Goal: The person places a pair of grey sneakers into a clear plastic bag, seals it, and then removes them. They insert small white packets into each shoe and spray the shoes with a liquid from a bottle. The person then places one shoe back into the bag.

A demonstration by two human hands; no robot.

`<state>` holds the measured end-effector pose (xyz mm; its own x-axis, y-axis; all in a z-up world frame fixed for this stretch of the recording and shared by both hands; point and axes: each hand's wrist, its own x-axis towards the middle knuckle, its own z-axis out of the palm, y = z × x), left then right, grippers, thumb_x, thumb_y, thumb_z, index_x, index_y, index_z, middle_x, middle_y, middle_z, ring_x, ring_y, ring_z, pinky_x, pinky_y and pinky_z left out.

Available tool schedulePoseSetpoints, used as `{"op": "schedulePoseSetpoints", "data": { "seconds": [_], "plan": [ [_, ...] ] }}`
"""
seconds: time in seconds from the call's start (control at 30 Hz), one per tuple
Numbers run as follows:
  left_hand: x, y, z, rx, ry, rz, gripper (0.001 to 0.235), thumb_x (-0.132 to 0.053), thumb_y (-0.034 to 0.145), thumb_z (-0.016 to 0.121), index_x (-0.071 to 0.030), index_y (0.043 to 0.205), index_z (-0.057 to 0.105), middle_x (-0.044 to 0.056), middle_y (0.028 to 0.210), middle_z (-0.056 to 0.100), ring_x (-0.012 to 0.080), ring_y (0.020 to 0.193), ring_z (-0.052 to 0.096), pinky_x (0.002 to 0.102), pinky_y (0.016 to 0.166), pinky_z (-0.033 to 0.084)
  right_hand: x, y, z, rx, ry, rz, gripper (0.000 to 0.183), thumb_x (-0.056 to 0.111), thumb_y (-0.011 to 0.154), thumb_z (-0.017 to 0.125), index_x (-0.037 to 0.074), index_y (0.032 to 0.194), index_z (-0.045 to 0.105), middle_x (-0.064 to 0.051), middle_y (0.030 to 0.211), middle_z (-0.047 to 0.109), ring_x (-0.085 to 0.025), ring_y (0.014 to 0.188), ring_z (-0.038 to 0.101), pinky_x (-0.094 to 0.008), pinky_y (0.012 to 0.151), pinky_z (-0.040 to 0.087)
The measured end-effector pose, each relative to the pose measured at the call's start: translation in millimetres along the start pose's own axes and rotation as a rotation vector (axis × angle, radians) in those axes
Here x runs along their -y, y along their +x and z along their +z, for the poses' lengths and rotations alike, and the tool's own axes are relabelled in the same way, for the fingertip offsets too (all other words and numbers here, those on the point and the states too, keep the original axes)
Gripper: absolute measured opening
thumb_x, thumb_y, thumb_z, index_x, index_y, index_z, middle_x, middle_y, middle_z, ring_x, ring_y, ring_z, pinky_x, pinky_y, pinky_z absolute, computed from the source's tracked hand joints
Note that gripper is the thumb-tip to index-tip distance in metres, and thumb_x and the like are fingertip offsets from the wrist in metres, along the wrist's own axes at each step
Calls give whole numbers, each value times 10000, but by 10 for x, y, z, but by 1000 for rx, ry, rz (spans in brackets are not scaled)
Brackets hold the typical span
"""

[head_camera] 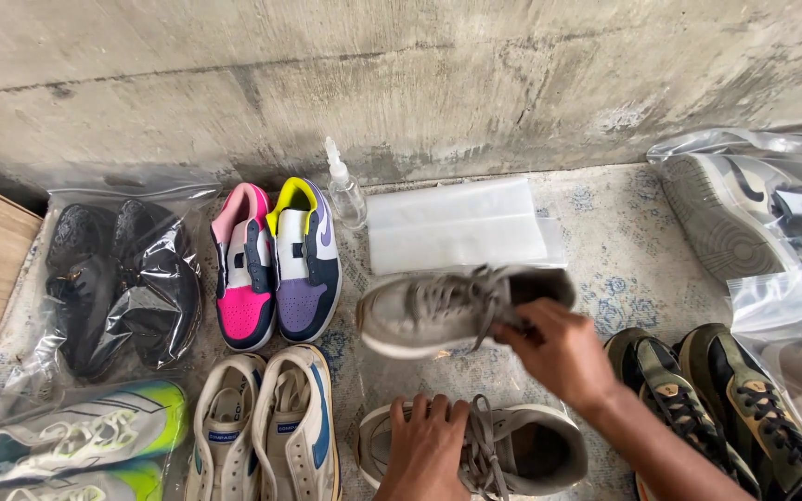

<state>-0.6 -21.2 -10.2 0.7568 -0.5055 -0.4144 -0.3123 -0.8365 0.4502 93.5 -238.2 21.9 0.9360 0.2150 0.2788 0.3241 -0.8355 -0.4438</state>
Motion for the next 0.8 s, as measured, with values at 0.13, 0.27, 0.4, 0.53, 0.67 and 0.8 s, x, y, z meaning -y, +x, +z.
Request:
{"op": "schedulePoseSetpoints", "data": {
  "seconds": [0.13, 0.27, 0.4, 0.53, 0.67, 0.8],
  "plan": [
    [106, 41, 265, -129, 43, -7, 936, -240, 441, 958, -22, 1253, 547, 201, 1149, 590, 398, 1026, 544, 585, 832, 353, 157, -252, 295, 272, 98, 42, 170, 198, 911, 751, 47, 845, 711, -108, 886, 764, -151, 441, 693, -189, 379, 647],
    [138, 60, 221, -18, -34, -30, 895, -352, 570, 906, -3, 1299, 521, 215, 1164, 556, 408, 1013, 512, 594, 837, 325, 329, -389, 363, 231, 116, -2, 192, 173, 852, 792, 66, 749, 671, -16, 778, 686, -134, 413, 601, -250, 364, 543],
    [167, 96, 297, -10, -26, -49, 895, -341, 604, 902, -21, 1338, 501, 200, 1166, 531, 394, 1006, 491, 551, 800, 314, 402, -389, 261, 288, -8, 41, 253, 302, 824, 805, 105, 897, 664, -23, 832, 683, -264, 555, 660, -397, 537, 545],
    [293, 182, 568, -84, -20, -42, 821, -296, 780, 744, -44, 1480, 399, 226, 1180, 510, 437, 981, 468, 588, 760, 312, 575, -209, -27, 356, 11, 135, 517, 593, 766, 802, 99, 918, 793, -36, 800, 804, -240, 546, 706, -363, 571, 581],
    [206, 158, 384, -76, -14, -50, 722, -192, 716, 808, -54, 1351, 493, 206, 1151, 527, 405, 998, 494, 600, 765, 334, 456, 213, -198, 492, 414, 470, 511, 578, 810, 697, 95, 674, 793, -17, 533, 681, -105, 414, 537, -236, 425, 412],
    [167, 196, 288, 97, -78, -99, 690, -163, 815, 779, -43, 1406, 443, 226, 1248, 479, 405, 1076, 431, 601, 823, 293, -50, 758, -77, 257, 355, 551, 245, 248, 935, 729, 15, 973, 796, -151, 803, 810, -182, 499, 639, -257, 446, 505]
  ]
}}
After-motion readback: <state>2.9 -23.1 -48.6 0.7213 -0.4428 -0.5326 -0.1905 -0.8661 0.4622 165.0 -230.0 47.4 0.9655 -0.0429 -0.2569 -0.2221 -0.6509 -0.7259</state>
